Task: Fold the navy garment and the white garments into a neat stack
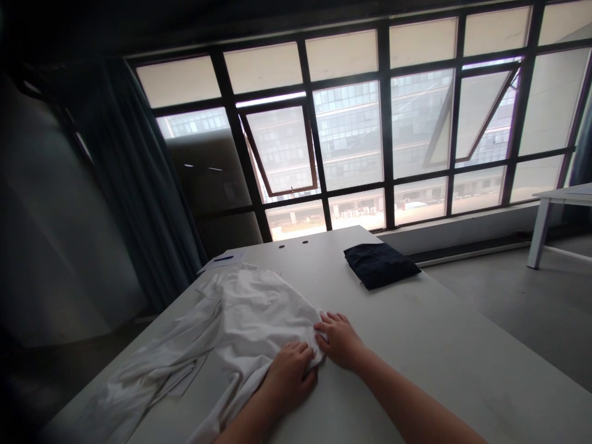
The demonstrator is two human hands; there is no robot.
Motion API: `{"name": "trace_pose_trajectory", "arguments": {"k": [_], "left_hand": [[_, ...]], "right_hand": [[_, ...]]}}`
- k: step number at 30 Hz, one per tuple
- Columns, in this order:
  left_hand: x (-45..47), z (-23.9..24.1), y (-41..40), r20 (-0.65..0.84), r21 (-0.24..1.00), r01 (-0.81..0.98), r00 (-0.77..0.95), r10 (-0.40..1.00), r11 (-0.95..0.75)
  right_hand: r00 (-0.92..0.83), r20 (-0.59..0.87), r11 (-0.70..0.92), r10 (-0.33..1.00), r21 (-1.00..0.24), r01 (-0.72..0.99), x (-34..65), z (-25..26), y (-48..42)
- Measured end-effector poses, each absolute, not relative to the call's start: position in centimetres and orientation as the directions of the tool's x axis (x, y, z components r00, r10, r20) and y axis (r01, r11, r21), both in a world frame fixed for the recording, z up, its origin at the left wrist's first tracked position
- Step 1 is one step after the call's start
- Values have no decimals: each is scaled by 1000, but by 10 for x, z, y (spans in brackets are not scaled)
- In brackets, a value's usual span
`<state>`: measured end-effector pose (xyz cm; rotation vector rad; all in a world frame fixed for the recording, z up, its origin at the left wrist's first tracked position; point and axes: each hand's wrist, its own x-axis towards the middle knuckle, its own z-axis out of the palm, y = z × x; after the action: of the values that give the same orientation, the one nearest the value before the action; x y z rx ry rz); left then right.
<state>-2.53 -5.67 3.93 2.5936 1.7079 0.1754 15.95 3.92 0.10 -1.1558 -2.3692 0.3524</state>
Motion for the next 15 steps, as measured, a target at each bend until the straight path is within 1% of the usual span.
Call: {"name": "trace_pose_trajectory", "arguments": {"k": [15], "left_hand": [[-27,35,-56,124,86,909,395,910,-407]], "right_hand": [[-528,313,613,790,-421,668,160,2,38]]}}
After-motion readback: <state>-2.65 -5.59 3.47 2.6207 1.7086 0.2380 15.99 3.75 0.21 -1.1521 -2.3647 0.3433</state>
